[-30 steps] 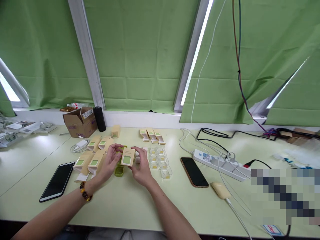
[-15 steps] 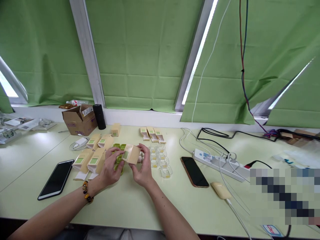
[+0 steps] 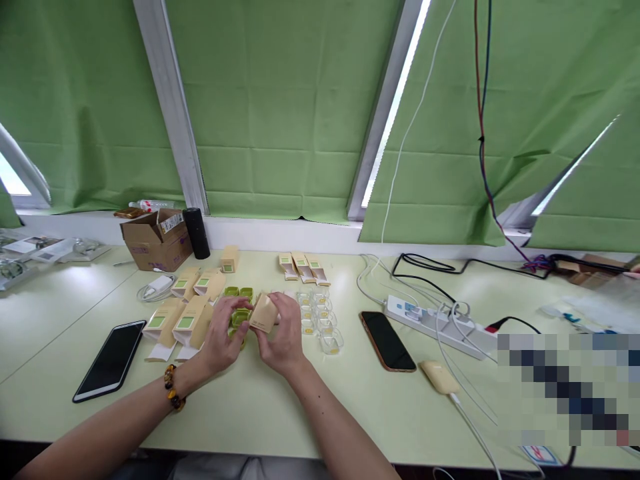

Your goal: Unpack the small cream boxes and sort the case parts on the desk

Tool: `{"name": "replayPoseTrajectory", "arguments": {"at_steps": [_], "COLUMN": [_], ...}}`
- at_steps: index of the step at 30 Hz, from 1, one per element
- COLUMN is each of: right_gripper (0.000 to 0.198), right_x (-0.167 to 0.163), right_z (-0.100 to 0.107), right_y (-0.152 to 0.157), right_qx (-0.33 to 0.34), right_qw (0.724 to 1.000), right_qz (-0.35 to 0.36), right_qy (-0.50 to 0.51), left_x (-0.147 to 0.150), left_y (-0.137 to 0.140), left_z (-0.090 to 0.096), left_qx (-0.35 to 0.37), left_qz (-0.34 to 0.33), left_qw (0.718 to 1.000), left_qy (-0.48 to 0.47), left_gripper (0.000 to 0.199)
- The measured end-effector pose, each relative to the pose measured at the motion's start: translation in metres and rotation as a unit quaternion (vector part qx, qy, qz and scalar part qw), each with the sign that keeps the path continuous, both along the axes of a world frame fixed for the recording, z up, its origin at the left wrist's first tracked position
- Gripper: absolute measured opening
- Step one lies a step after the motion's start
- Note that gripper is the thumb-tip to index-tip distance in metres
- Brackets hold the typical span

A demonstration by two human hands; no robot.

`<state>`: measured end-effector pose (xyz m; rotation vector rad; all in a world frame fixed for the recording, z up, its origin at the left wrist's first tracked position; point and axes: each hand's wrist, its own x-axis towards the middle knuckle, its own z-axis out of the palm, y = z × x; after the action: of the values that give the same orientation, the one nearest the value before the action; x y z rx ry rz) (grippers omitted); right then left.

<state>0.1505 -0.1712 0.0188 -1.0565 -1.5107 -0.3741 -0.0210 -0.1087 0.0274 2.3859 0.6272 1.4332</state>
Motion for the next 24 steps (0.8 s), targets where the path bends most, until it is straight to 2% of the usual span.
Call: {"name": "replayPoseTrajectory", "arguments": {"at_steps": [6,10,13,16,20,24], "right_gripper": [0.076,0.070,0.080,0.094,0.092,0.079], "right_x": [0.001,-0.004,-0.006,-0.007,-0.006,-0.005], "right_z": [-0.007,-0.010,-0.009,-0.003,0.006,0.008], "right_y": [-0.001,-0.003,-0.004,-0.007,-0.010,-0.010], "right_qx": [0.047,0.052,0.028,0.010,0.023,0.034], "right_qw": [0.986,0.974,0.980,0.988,0.996,0.999], "right_qz": [-0.042,-0.028,0.003,0.038,0.050,0.023], "right_qy": [-0.153,-0.218,-0.196,-0.147,-0.070,-0.028], "left_x": [0.009,0.016,0.018,0.017,0.012,0.008], "left_y": [-0.007,-0.014,-0.017,-0.011,0.005,0.014], "left_z": [-0.013,-0.015,-0.009,-0.005,-0.008,-0.011], "left_qx": [-0.032,-0.104,-0.206,-0.271,-0.236,-0.174], "left_qz": [0.020,0.020,-0.015,-0.042,-0.038,-0.036], "left_qw": [0.999,0.994,0.978,0.957,0.958,0.971], "left_qy": [0.011,0.025,-0.012,-0.090,-0.158,-0.160], "left_gripper": [0.061,0.046,0.034,0.034,0.046,0.052]}}
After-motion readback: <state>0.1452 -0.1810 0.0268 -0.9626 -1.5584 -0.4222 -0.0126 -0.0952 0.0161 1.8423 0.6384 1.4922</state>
